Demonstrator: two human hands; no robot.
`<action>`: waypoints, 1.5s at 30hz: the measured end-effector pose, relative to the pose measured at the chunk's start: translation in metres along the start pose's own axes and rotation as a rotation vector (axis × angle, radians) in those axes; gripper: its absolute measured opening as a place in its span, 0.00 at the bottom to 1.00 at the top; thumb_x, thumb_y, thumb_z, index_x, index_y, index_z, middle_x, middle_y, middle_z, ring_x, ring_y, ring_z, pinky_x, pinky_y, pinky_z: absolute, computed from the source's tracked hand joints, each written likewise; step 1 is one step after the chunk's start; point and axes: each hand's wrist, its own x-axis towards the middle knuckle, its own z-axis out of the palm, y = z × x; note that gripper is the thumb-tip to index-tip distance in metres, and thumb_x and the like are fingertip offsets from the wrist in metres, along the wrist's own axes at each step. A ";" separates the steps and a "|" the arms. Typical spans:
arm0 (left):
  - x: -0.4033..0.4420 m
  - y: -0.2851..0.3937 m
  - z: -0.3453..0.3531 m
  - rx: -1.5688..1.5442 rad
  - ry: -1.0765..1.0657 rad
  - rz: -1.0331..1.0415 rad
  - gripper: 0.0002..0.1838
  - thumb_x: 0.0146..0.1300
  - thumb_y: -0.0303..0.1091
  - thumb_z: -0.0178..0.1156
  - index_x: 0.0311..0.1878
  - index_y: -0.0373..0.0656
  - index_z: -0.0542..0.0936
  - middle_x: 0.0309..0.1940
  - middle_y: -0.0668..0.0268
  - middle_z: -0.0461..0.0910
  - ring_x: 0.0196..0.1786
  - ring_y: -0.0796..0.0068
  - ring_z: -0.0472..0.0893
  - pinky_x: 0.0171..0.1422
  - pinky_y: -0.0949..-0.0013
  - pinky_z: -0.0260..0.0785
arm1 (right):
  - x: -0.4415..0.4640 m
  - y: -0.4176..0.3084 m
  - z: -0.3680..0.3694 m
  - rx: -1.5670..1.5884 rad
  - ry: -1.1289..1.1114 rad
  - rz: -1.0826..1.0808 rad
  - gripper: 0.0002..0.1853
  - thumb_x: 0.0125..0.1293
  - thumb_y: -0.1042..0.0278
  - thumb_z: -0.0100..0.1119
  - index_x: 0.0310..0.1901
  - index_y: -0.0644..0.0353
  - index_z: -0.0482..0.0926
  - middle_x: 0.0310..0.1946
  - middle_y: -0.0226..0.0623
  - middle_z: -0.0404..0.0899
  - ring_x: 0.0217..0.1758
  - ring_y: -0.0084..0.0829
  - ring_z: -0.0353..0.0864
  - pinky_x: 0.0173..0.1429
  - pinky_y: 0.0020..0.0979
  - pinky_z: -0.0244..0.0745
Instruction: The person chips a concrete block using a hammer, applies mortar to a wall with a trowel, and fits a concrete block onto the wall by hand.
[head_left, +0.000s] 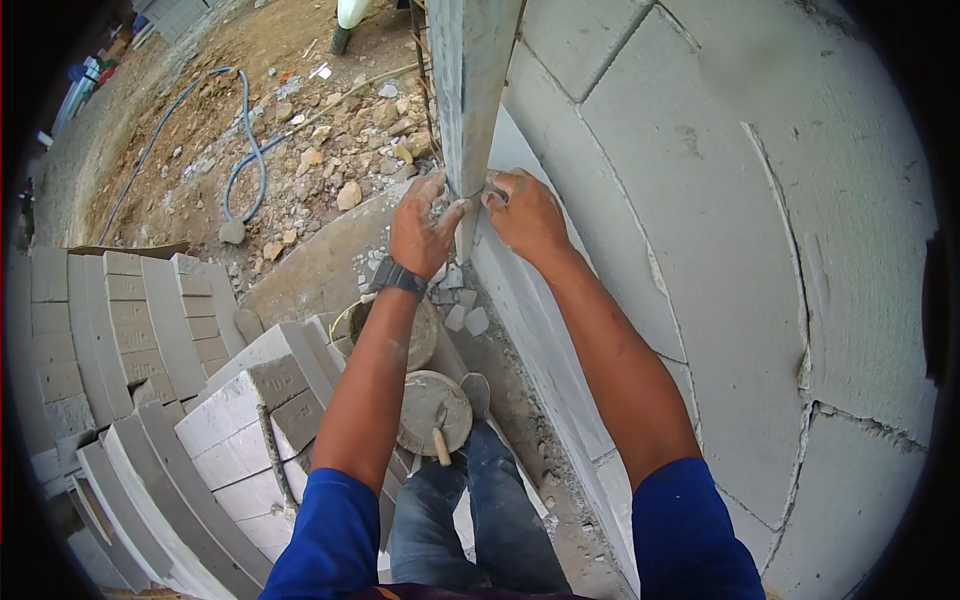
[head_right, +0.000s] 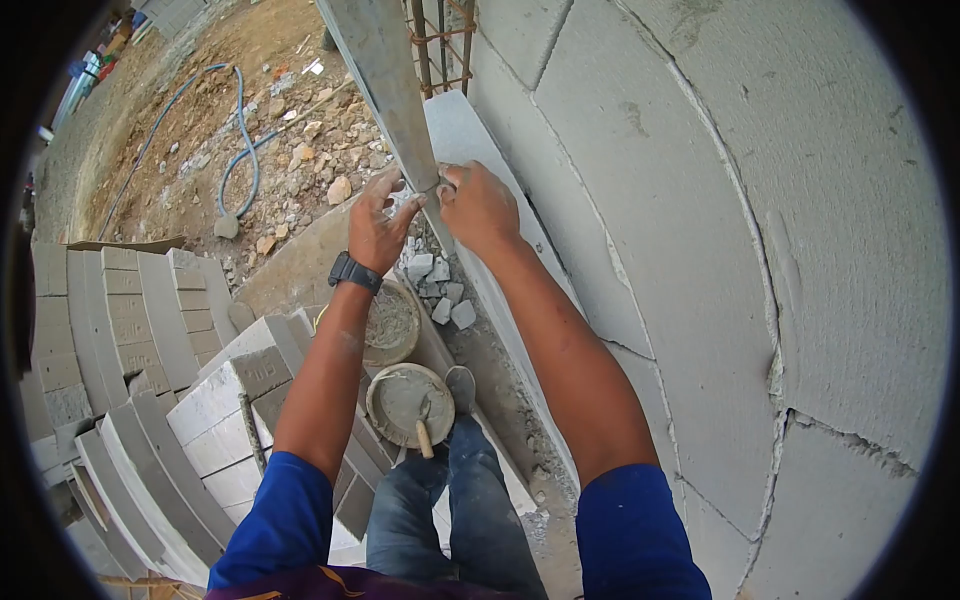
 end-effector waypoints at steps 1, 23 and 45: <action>-0.001 -0.005 0.000 0.040 -0.027 0.003 0.26 0.64 0.35 0.73 0.62 0.36 0.81 0.52 0.49 0.85 0.52 0.53 0.86 0.57 0.57 0.78 | -0.003 -0.001 0.001 -0.022 -0.013 0.030 0.20 0.68 0.64 0.63 0.60 0.55 0.85 0.54 0.49 0.80 0.56 0.51 0.84 0.62 0.47 0.78; 0.002 -0.005 0.007 0.009 -0.102 -0.121 0.32 0.57 0.35 0.76 0.65 0.38 0.79 0.50 0.50 0.85 0.52 0.52 0.85 0.59 0.55 0.77 | -0.007 0.000 0.000 -0.018 -0.075 0.102 0.26 0.63 0.61 0.65 0.65 0.50 0.81 0.52 0.45 0.80 0.57 0.48 0.84 0.61 0.46 0.79; 0.021 0.009 0.013 -0.166 -0.135 -0.172 0.26 0.58 0.30 0.70 0.60 0.33 0.78 0.53 0.52 0.85 0.58 0.59 0.86 0.64 0.59 0.76 | -0.014 -0.010 0.018 -0.228 0.104 0.024 0.23 0.62 0.70 0.67 0.60 0.53 0.79 0.49 0.39 0.79 0.55 0.42 0.84 0.55 0.42 0.83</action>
